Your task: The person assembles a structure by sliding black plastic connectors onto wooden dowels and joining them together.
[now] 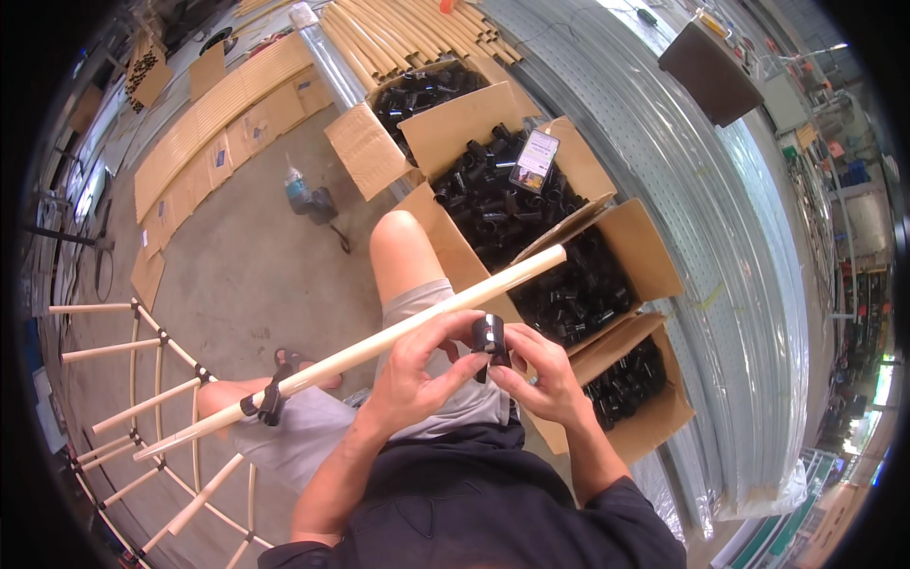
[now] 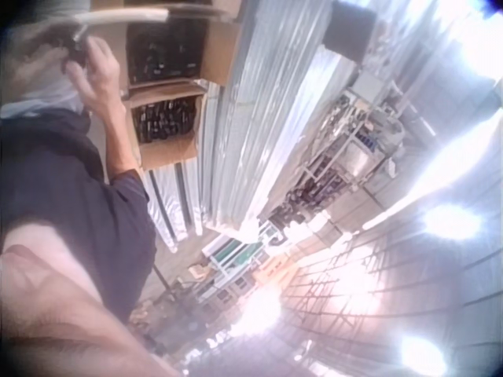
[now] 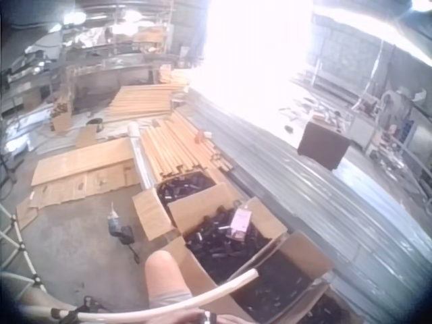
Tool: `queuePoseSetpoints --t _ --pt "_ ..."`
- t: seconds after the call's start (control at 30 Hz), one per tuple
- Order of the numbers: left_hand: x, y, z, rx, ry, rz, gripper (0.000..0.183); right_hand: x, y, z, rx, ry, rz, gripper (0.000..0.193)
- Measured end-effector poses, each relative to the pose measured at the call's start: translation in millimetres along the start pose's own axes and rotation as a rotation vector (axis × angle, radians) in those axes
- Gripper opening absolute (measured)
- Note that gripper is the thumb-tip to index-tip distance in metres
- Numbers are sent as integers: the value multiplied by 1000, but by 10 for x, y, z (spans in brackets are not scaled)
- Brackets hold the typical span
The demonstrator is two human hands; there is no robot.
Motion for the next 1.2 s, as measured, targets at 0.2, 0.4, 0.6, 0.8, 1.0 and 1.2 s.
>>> queuePoseSetpoints --t 0.2,0.4,0.6,0.8,1.0,1.2 --pt "142 -113 3 51 -44 -23 41 7 119 -240 99 -117 -36 50" --pt "266 -291 -68 108 -125 10 36 -49 202 -366 155 -219 -137 49" --pt "387 -609 61 8 -96 97 29 -169 250 -575 261 -310 -240 44" --pt "662 -1165 404 -163 88 119 25 -550 46 -781 362 -355 -312 35" --pt "828 -1604 734 -351 -68 226 32 -696 14 -1142 458 -331 -338 37" --pt "946 -1811 824 -342 -570 227 38 -679 3 -1273 561 -533 -400 39"
Point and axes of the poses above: each hand's wrist, its own y-axis away from the middle knuckle, its own x-axis out of the palm, z = x × y, the point moved 6 cm from there along -y, towards the middle knuckle, and after that the axes turned 8 degrees about y, right-handed, at the moved point
